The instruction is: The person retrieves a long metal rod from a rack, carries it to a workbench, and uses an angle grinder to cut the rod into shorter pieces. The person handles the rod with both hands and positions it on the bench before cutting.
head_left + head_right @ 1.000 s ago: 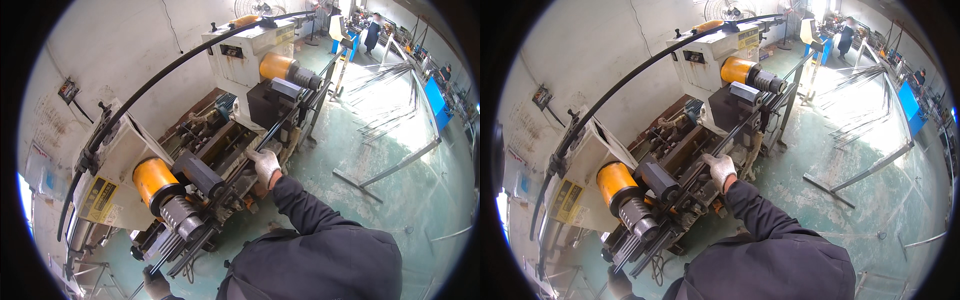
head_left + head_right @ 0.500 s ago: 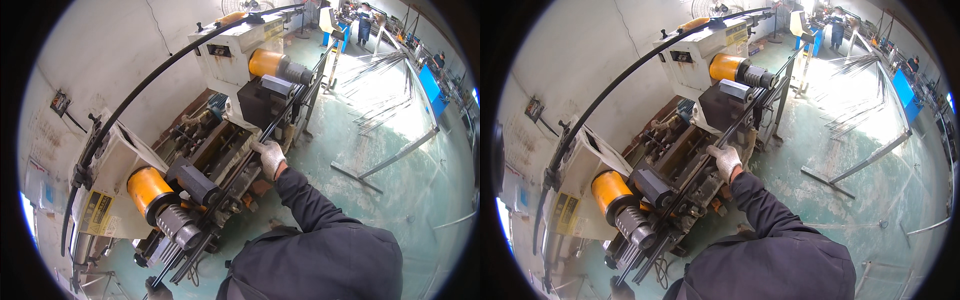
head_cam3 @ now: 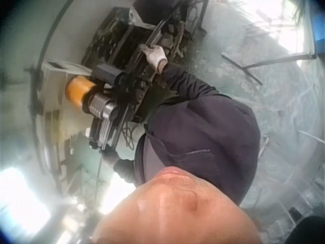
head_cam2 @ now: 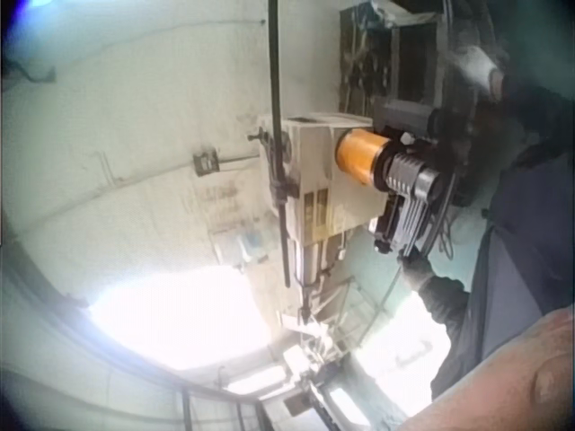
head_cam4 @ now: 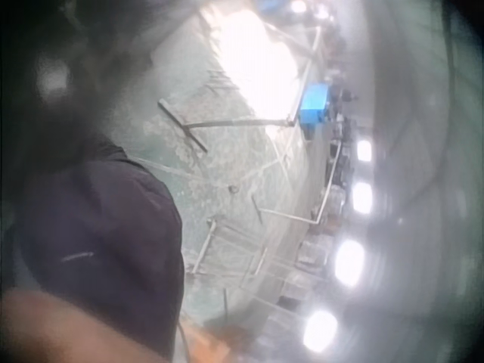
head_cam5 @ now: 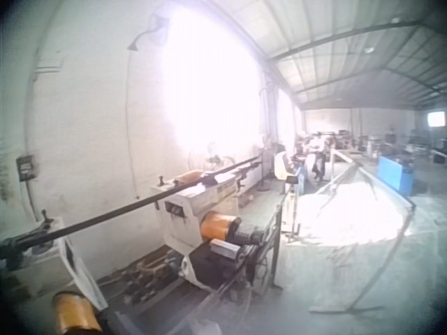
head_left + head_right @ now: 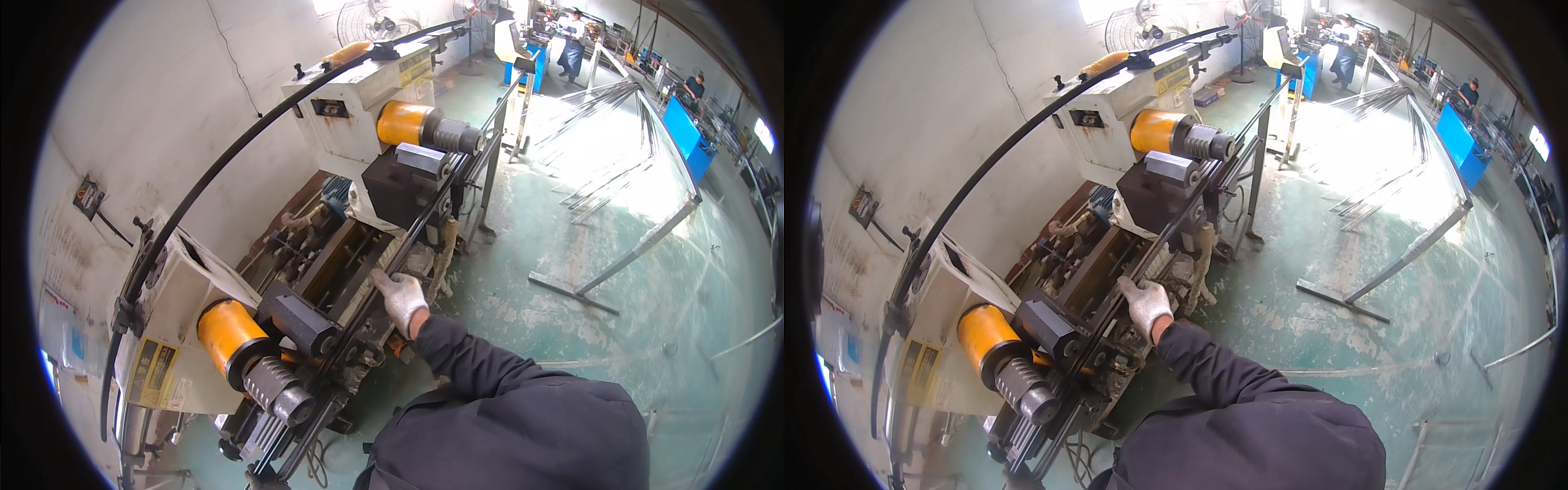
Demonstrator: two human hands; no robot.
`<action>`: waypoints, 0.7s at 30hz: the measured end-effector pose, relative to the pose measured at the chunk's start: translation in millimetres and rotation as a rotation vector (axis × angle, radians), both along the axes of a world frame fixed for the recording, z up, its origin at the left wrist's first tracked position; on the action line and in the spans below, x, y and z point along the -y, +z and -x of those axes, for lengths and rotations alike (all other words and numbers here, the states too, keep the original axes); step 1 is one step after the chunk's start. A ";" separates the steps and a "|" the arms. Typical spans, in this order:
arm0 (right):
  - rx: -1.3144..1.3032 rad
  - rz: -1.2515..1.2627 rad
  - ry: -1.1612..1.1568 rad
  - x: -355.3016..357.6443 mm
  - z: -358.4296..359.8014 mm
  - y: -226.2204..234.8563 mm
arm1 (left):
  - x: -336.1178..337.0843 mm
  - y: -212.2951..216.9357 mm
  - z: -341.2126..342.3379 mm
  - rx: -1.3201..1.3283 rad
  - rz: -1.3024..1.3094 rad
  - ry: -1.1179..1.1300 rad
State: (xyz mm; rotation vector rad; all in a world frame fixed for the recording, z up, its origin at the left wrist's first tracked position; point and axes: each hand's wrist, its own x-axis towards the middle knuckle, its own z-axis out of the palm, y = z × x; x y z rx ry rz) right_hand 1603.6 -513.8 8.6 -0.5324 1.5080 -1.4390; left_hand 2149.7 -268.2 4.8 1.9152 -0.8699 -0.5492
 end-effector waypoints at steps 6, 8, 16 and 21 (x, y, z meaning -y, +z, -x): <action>-0.096 0.074 -0.082 2.7 23.7 14.0 | -3.9 -31.9 -47.1 -0.850 0.217 -0.060; -0.124 0.035 -0.105 7.6 31.9 16.3 | -7.6 -52.6 -56.9 -0.105 0.181 -0.310; -0.052 0.178 -0.199 12.9 32.3 5.7 | -79.6 -126.7 -58.5 0.575 0.050 -0.283; -0.120 0.181 -0.231 17.0 35.2 3.2 | -123.1 -188.5 -19.3 0.199 -0.237 -0.247</action>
